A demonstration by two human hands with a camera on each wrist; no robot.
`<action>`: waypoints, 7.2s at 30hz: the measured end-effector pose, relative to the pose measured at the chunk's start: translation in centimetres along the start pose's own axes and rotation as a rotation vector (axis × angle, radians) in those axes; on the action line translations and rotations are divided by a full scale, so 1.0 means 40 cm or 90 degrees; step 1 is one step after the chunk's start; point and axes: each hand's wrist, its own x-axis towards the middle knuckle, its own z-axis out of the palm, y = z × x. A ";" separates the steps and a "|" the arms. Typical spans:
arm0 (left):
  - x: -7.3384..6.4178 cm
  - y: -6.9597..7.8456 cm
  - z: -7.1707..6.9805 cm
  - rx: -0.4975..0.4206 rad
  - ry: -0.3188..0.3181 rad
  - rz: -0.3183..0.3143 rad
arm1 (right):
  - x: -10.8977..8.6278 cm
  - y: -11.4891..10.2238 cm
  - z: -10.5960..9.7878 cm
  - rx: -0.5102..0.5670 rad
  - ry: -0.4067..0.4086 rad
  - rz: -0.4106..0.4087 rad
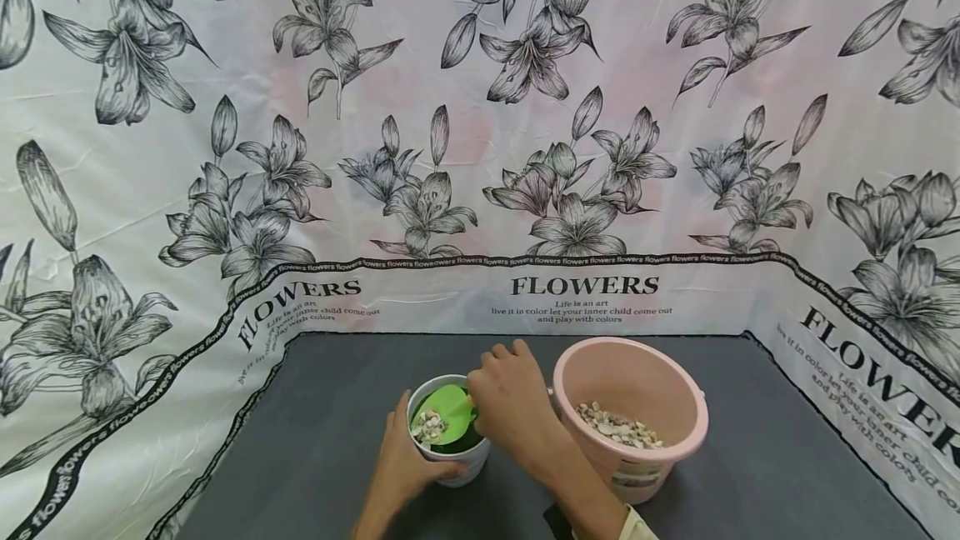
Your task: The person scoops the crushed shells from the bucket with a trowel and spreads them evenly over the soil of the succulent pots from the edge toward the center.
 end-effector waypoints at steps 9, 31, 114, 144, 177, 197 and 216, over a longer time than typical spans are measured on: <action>-0.010 0.001 0.005 -0.057 0.025 -0.010 | -0.008 -0.006 0.003 -0.034 0.053 -0.009; -0.029 0.016 0.028 -0.028 0.085 -0.024 | -0.032 0.004 0.007 -0.039 0.088 -0.004; -0.014 0.299 0.258 0.025 -0.104 0.293 | -0.293 0.415 0.093 0.140 -0.027 0.254; 0.000 0.296 0.267 0.008 -0.096 0.292 | -0.369 0.483 -0.093 0.388 -0.103 0.531; -0.018 0.297 0.218 0.027 -0.109 0.241 | -0.336 0.418 -0.161 0.417 -0.072 0.520; -0.032 0.245 0.158 0.009 -0.053 0.220 | -0.301 0.380 -0.142 0.465 -0.062 0.486; -0.034 0.226 0.130 0.014 -0.002 0.202 | -0.260 0.338 -0.132 0.476 -0.051 0.462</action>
